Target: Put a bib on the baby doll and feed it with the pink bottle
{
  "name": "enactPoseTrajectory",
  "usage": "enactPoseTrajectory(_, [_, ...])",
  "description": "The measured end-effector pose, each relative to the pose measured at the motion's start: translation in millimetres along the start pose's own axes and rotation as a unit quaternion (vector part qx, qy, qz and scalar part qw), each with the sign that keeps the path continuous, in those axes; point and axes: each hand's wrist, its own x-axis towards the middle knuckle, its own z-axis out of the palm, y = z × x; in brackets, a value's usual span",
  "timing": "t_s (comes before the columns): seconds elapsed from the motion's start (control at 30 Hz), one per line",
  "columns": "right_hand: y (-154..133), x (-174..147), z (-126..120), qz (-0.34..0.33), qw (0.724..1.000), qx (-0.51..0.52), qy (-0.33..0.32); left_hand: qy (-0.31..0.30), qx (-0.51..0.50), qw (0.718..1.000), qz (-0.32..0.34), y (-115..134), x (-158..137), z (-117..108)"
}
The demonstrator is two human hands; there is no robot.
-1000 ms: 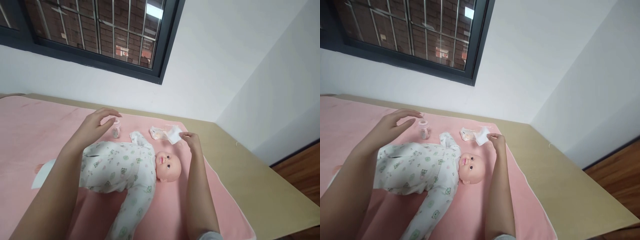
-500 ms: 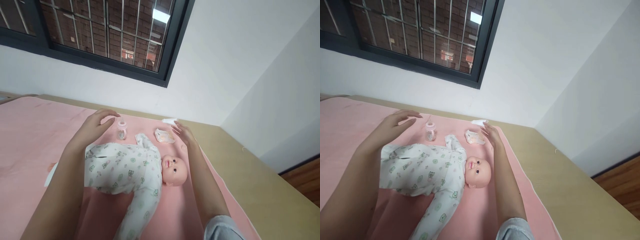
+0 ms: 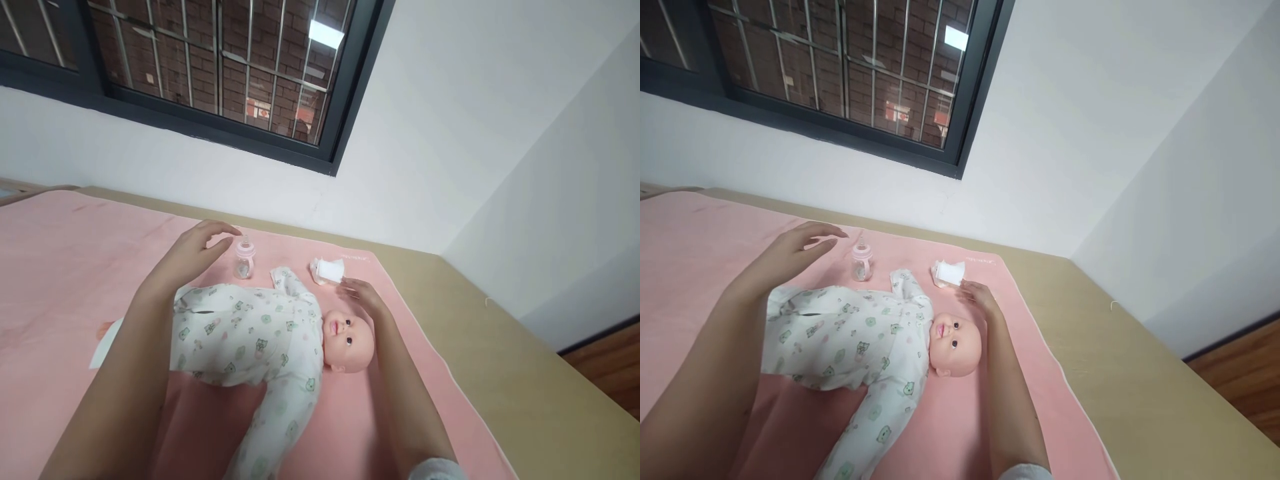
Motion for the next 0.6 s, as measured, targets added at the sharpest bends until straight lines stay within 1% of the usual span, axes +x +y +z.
enactPoseTrajectory(0.03, [1,-1,-2,-0.014,0.999,-0.039,0.023,0.013,-0.007,1.000,-0.009,0,1,1])
enactPoseTrajectory(0.1, [5,-4,-7,-0.038,0.993,-0.078,0.076,0.046,-0.021,0.998,-0.037,-1,2,4])
enactPoseTrajectory(0.13, [9,-6,-10,-0.055,0.987,-0.096,0.113,0.064,-0.032,0.996,-0.051,-2,3,5])
enactPoseTrajectory(0.17, [13,-8,-13,-0.077,0.976,-0.127,0.160,0.083,-0.048,0.994,-0.061,-2,3,7])
enactPoseTrajectory(0.2, [19,-11,-17,-0.099,0.957,-0.166,0.214,0.105,-0.069,0.990,-0.067,-3,4,8])
enactPoseTrajectory(0.27, [32,-17,-26,-0.128,0.908,-0.248,0.312,0.158,-0.116,0.978,-0.074,-7,7,10])
enactPoseTrajectory(0.3, [39,-20,-30,-0.121,0.892,-0.274,0.337,0.184,-0.136,0.970,-0.079,-10,8,11])
enactPoseTrajectory(0.33, [46,-22,-33,-0.101,0.890,-0.283,0.343,0.204,-0.146,0.964,-0.088,-13,10,11])
enactPoseTrajectory(0.37, [51,-24,-37,-0.077,0.895,-0.281,0.337,0.213,-0.142,0.961,-0.101,-17,13,12])
enactPoseTrajectory(0.4, [56,-24,-39,-0.052,0.904,-0.273,0.324,0.202,-0.119,0.965,-0.119,-22,16,12])
enactPoseTrajectory(0.43, [59,-24,-41,-0.028,0.912,-0.265,0.311,0.172,-0.083,0.972,-0.140,-26,19,14])
enactPoseTrajectory(0.5, [63,-22,-43,0.005,0.920,-0.269,0.285,0.076,-0.002,0.982,-0.175,-36,28,18])
enactPoseTrajectory(0.53, [64,-21,-44,0.014,0.920,-0.279,0.273,0.027,0.033,0.982,-0.186,-41,32,22])
enactPoseTrajectory(0.57, [64,-20,-44,0.020,0.920,-0.291,0.262,-0.011,0.056,0.980,-0.191,-45,36,27])
enactPoseTrajectory(0.6, [64,-19,-44,0.022,0.919,-0.301,0.253,-0.033,0.066,0.979,-0.190,-48,39,33])
